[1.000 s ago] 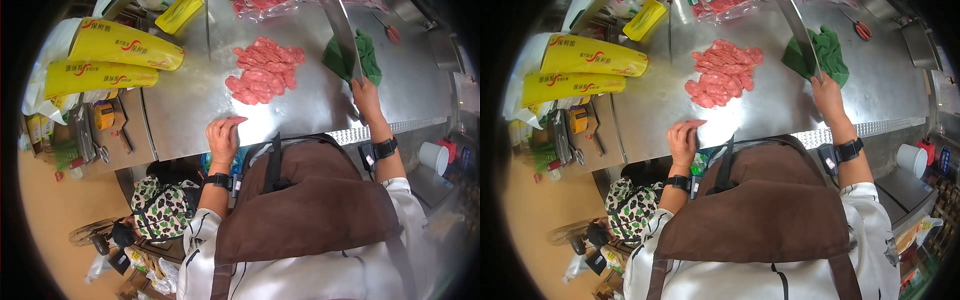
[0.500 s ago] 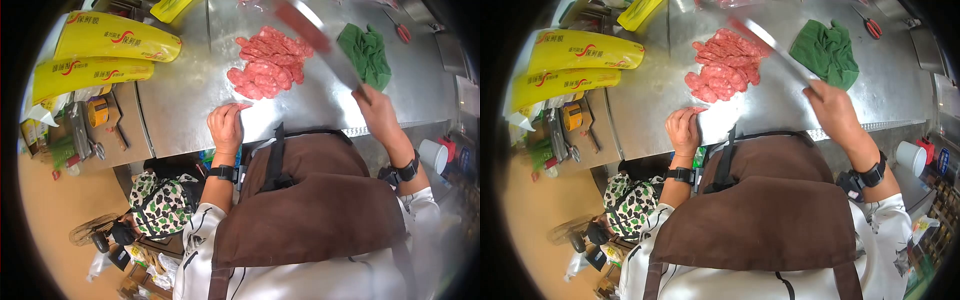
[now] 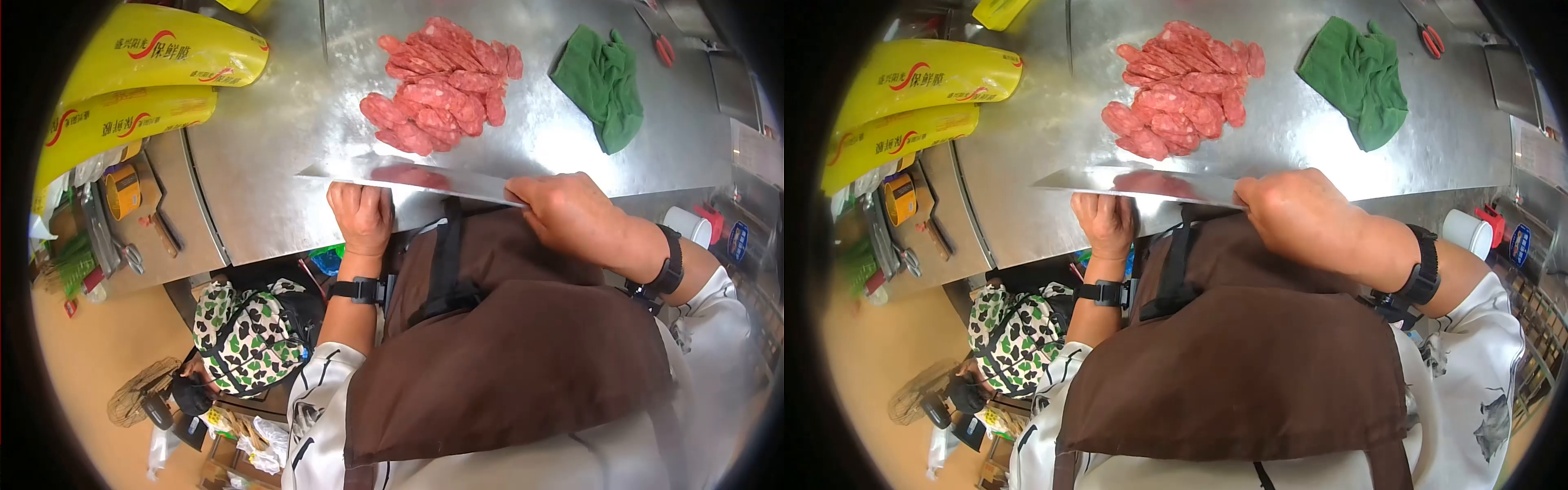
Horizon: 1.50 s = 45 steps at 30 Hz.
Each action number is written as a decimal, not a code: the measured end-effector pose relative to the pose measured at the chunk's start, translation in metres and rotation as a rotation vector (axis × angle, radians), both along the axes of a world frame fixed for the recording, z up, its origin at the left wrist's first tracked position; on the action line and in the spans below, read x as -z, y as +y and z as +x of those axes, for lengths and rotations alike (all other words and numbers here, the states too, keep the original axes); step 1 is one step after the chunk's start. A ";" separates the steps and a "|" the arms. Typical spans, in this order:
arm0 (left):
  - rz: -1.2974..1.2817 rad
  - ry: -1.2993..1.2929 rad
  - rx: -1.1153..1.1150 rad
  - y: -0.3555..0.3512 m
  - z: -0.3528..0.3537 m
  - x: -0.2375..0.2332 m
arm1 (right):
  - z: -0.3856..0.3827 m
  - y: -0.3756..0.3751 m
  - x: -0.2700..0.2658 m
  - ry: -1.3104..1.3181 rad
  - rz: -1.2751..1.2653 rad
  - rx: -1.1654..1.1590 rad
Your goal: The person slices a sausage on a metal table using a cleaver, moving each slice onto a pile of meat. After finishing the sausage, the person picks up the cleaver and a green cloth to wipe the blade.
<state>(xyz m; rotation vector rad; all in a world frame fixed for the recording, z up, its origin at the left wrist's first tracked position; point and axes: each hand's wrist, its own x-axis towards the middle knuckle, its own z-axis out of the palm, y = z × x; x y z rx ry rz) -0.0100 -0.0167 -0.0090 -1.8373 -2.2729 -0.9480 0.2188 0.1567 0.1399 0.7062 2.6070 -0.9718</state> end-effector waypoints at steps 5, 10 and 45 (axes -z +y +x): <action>0.000 -0.023 0.000 0.000 0.001 0.001 | 0.000 0.000 0.000 0.046 -0.004 -0.037; -0.049 -0.050 0.017 -0.002 -0.001 0.003 | -0.004 0.006 -0.008 -0.003 -0.051 -0.049; -0.031 -0.025 -0.013 0.008 0.000 -0.001 | -0.036 0.023 0.011 -0.034 -0.195 -0.181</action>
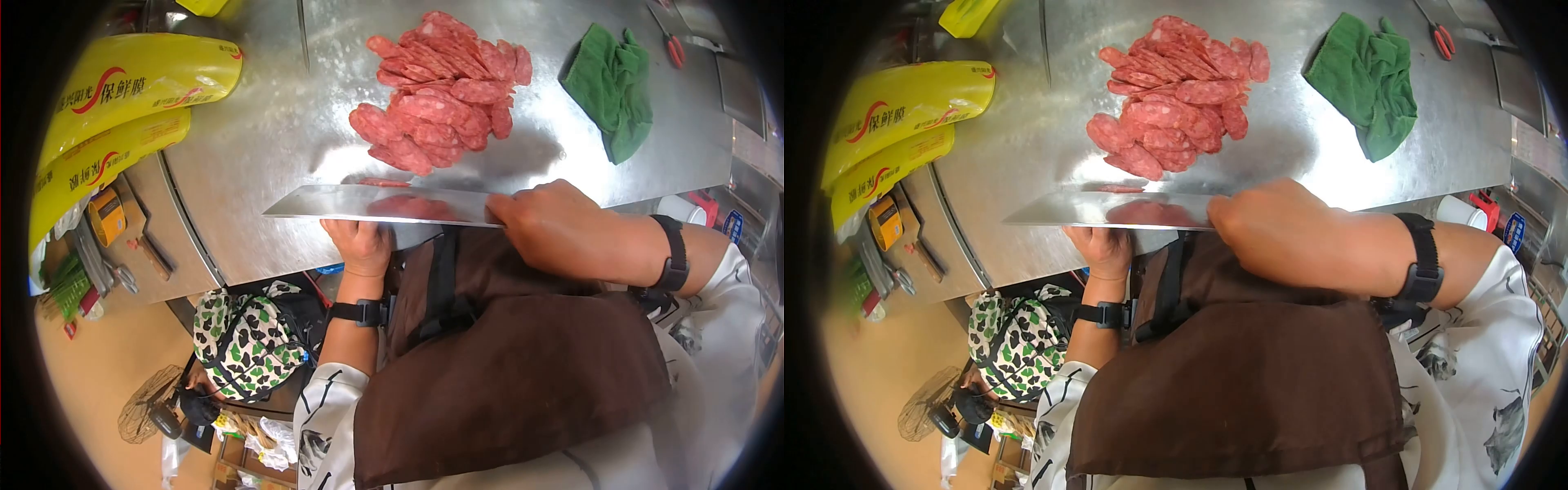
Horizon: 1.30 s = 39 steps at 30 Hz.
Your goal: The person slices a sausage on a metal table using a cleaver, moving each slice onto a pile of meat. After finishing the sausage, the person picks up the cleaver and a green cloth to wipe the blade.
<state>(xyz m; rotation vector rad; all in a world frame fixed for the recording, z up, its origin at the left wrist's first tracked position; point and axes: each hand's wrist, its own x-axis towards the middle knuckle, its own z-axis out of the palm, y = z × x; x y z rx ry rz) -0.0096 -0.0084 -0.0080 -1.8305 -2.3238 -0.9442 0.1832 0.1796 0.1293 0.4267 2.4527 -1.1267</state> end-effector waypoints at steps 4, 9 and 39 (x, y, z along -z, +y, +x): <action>-0.014 0.033 -0.027 -0.002 0.003 0.000 | -0.012 0.002 0.006 0.019 0.002 -0.037; 0.006 -0.002 -0.021 -0.001 0.001 -0.001 | -0.007 0.004 -0.002 -0.105 -0.003 -0.023; 0.061 -0.003 -0.016 0.004 -0.001 -0.001 | -0.047 -0.001 0.028 -0.035 -0.004 -0.086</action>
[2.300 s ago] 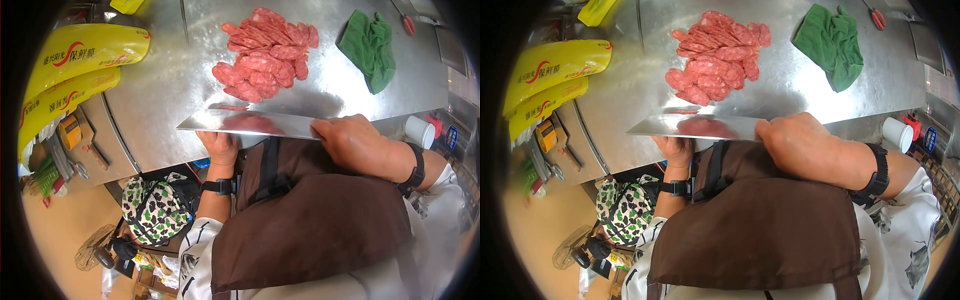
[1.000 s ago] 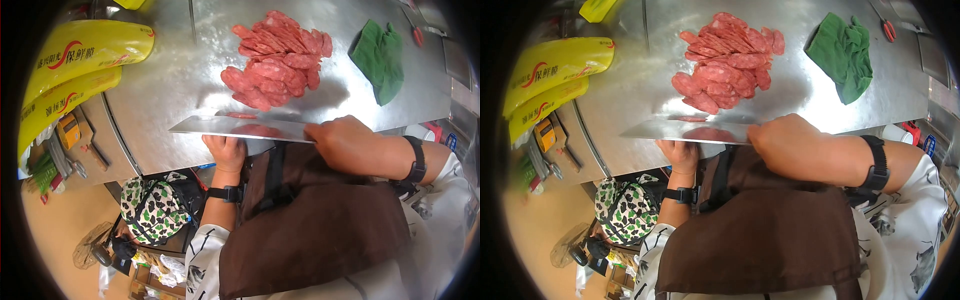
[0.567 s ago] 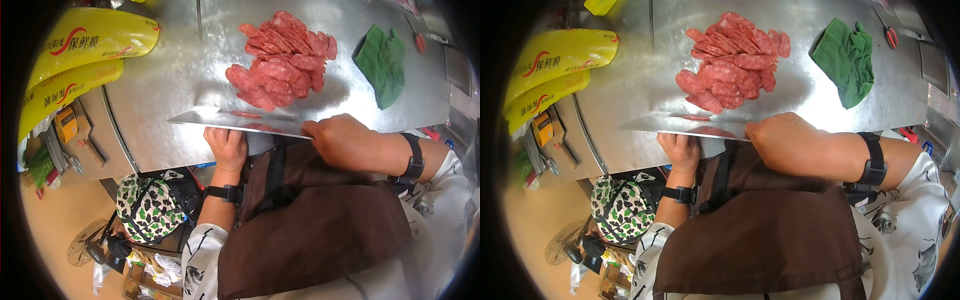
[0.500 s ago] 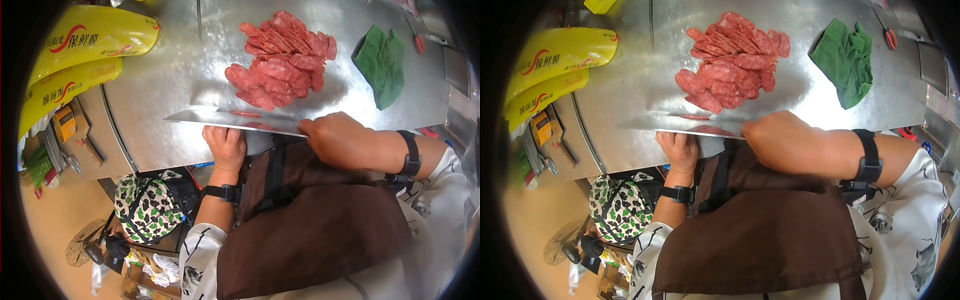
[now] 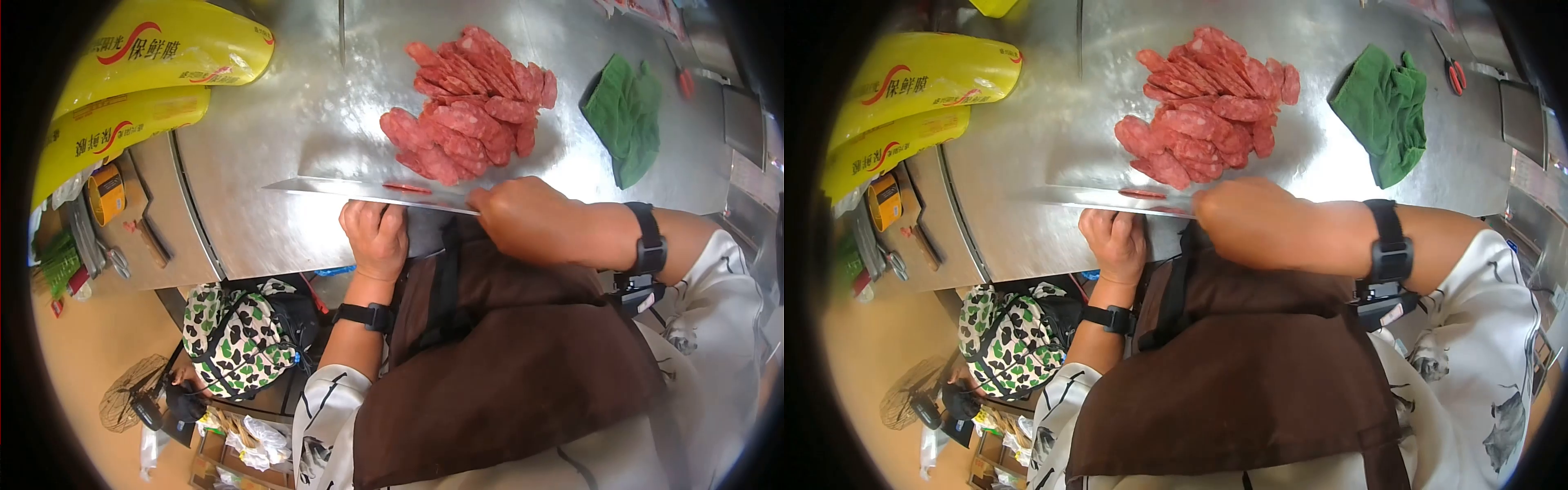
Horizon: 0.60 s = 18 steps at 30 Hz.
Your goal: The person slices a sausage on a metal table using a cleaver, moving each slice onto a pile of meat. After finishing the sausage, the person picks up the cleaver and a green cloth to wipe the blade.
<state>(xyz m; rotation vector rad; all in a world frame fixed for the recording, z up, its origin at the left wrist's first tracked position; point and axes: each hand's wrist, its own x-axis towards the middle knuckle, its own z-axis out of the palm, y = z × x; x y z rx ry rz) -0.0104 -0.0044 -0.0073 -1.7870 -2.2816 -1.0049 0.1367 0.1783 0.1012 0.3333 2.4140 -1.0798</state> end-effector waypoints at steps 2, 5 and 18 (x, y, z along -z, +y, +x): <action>0.009 0.003 0.001 0.001 0.001 -0.001 | -0.014 0.000 0.005 0.047 0.002 -0.019; 0.029 0.001 -0.017 0.003 0.002 -0.002 | -0.021 -0.001 0.009 0.081 -0.010 0.002; 0.037 -0.044 0.004 0.002 0.002 -0.009 | 0.048 -0.007 -0.014 0.092 0.083 0.320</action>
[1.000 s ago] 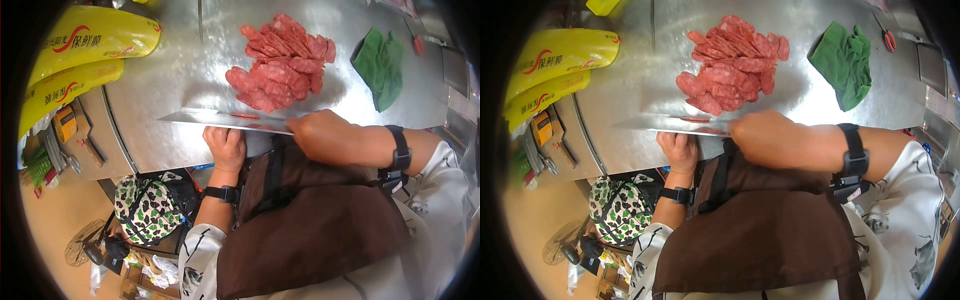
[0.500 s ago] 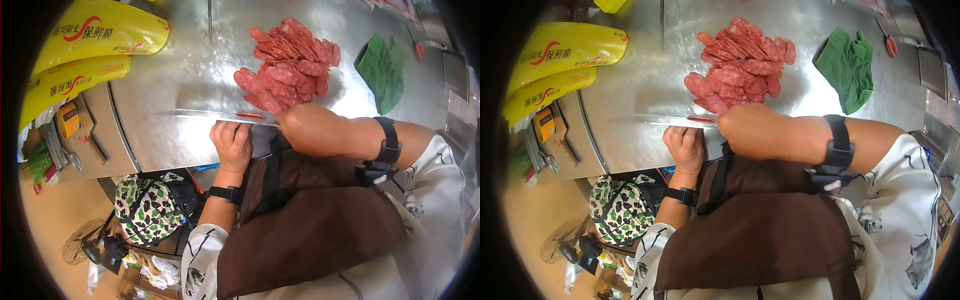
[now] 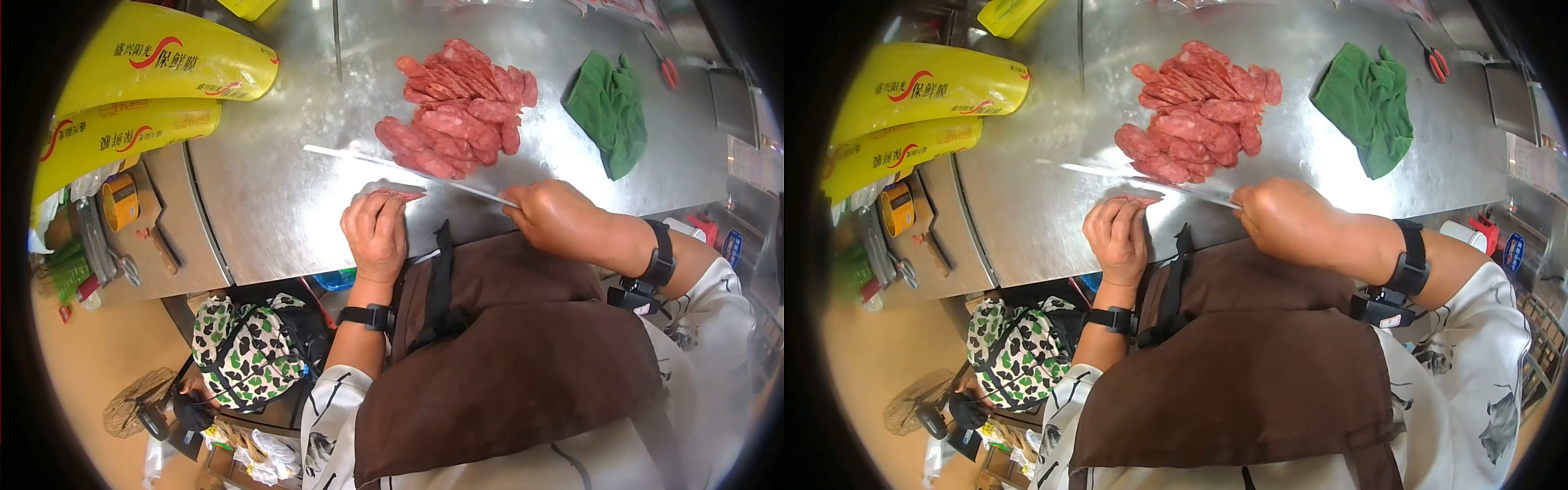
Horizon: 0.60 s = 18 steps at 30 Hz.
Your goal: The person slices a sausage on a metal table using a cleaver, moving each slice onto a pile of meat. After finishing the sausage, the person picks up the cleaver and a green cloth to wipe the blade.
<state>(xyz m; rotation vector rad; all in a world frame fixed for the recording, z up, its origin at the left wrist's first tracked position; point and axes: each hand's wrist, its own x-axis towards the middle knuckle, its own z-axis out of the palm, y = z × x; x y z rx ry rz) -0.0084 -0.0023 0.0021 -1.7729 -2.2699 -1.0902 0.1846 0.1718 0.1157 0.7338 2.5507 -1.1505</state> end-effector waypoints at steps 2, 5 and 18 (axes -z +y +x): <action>-0.002 0.004 0.001 -0.002 0.000 0.003 | 0.003 -0.004 -0.006 0.008 0.022 -0.035; -0.001 0.035 -0.004 -0.009 0.000 0.010 | 0.009 -0.008 -0.017 -0.004 0.057 -0.103; -0.081 0.045 0.004 -0.012 0.000 0.007 | 0.002 -0.002 -0.036 -0.191 -0.063 -0.221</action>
